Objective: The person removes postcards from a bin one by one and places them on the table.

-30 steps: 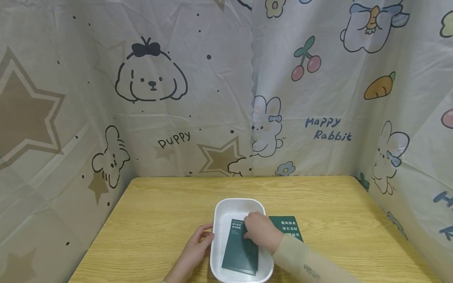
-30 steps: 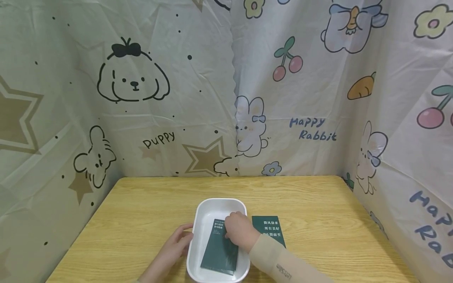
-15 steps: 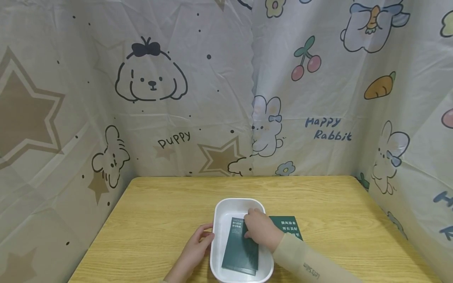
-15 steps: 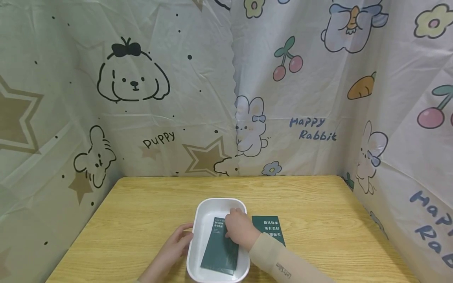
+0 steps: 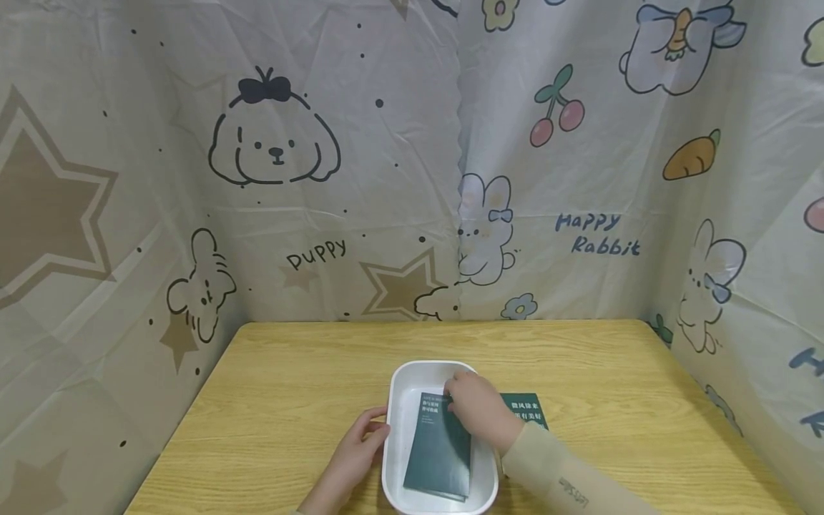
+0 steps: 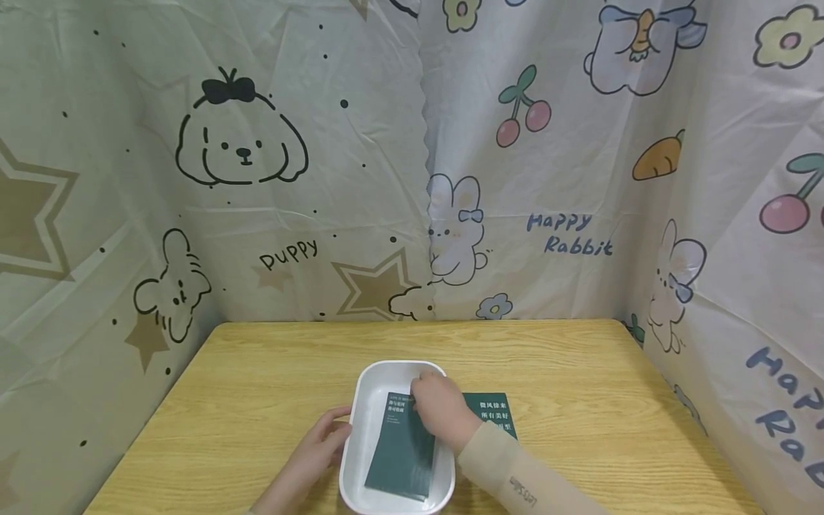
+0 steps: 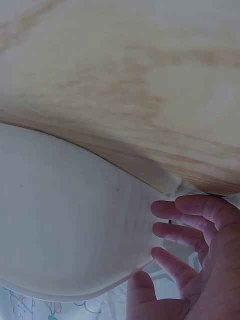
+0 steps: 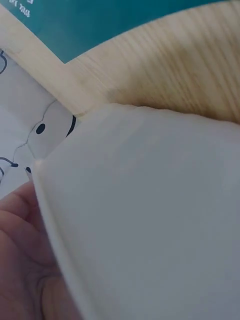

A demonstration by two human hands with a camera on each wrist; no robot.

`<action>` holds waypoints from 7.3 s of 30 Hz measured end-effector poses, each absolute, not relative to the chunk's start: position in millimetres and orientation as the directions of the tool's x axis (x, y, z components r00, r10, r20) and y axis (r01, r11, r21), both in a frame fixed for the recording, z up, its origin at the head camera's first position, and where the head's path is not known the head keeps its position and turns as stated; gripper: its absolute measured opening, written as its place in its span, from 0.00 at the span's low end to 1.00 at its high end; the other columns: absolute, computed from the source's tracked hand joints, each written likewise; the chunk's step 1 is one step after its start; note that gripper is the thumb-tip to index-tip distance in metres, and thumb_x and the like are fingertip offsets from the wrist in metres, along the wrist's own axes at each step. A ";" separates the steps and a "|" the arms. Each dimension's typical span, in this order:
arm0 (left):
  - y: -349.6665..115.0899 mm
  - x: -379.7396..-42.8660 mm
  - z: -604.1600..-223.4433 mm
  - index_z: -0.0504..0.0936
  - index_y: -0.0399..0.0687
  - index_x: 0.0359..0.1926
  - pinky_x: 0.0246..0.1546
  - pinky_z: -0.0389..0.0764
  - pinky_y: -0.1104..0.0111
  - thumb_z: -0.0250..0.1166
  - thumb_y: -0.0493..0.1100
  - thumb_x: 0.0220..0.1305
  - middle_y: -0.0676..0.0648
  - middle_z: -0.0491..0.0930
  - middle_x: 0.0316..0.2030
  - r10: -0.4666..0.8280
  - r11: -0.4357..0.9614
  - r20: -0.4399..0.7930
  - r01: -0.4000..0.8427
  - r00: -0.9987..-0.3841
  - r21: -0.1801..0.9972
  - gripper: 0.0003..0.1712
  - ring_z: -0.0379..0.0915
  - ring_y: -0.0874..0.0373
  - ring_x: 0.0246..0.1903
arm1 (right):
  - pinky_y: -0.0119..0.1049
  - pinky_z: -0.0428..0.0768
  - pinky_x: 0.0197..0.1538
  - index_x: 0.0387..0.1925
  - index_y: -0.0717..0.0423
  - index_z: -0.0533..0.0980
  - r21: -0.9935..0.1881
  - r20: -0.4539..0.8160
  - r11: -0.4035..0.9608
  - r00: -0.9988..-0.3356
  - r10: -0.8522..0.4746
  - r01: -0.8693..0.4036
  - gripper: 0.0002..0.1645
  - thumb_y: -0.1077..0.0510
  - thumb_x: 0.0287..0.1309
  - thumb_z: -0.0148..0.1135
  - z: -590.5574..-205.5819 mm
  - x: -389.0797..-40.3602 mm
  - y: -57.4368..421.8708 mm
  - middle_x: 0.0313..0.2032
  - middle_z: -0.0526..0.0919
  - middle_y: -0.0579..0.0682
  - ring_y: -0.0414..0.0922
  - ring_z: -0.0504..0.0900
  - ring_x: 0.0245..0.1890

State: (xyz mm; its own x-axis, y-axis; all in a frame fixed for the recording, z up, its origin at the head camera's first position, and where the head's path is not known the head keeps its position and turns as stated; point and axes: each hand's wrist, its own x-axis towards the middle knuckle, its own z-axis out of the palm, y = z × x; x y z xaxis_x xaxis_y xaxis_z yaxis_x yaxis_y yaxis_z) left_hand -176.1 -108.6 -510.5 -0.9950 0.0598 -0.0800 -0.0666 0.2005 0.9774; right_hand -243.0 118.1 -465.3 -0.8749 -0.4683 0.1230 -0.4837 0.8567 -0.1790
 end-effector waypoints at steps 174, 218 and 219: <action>-107.8 -174.8 -507.9 0.71 0.44 0.61 0.41 0.82 0.59 0.56 0.48 0.68 0.38 0.75 0.44 0.057 0.208 -0.095 -0.081 -0.994 0.975 0.24 0.75 0.54 0.39 | 0.40 0.76 0.32 0.33 0.55 0.76 -0.434 0.014 0.871 -0.968 -0.250 -0.231 0.07 0.61 0.53 0.67 -493.3 -283.8 235.9 0.24 0.76 0.47 0.42 0.71 0.26; -106.1 -173.8 -505.6 0.70 0.44 0.62 0.41 0.83 0.57 0.56 0.48 0.68 0.38 0.76 0.45 0.050 0.218 -0.113 -0.099 -0.992 0.971 0.25 0.76 0.54 0.39 | 0.39 0.83 0.42 0.41 0.56 0.83 -0.322 -0.010 0.794 -0.837 -0.547 -0.515 0.17 0.49 0.54 0.66 -443.4 -227.5 128.8 0.36 0.83 0.50 0.38 0.78 0.32; -106.1 -173.9 -505.9 0.70 0.44 0.62 0.41 0.83 0.58 0.56 0.48 0.68 0.38 0.76 0.45 0.050 0.216 -0.111 -0.098 -0.993 0.972 0.24 0.76 0.54 0.39 | 0.39 0.84 0.42 0.41 0.57 0.83 -0.324 -0.016 0.797 -0.839 -0.543 -0.510 0.18 0.49 0.53 0.67 -444.1 -227.3 128.7 0.36 0.83 0.50 0.38 0.78 0.32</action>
State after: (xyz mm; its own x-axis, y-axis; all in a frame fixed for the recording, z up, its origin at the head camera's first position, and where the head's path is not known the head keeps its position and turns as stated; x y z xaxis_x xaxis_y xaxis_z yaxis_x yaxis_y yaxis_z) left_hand -173.9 -106.1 -505.9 -0.9925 0.0504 -0.1113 -0.0980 0.2158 0.9715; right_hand -227.3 128.7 -444.1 -0.8394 -0.5433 -0.0159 -0.5097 0.7970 -0.3241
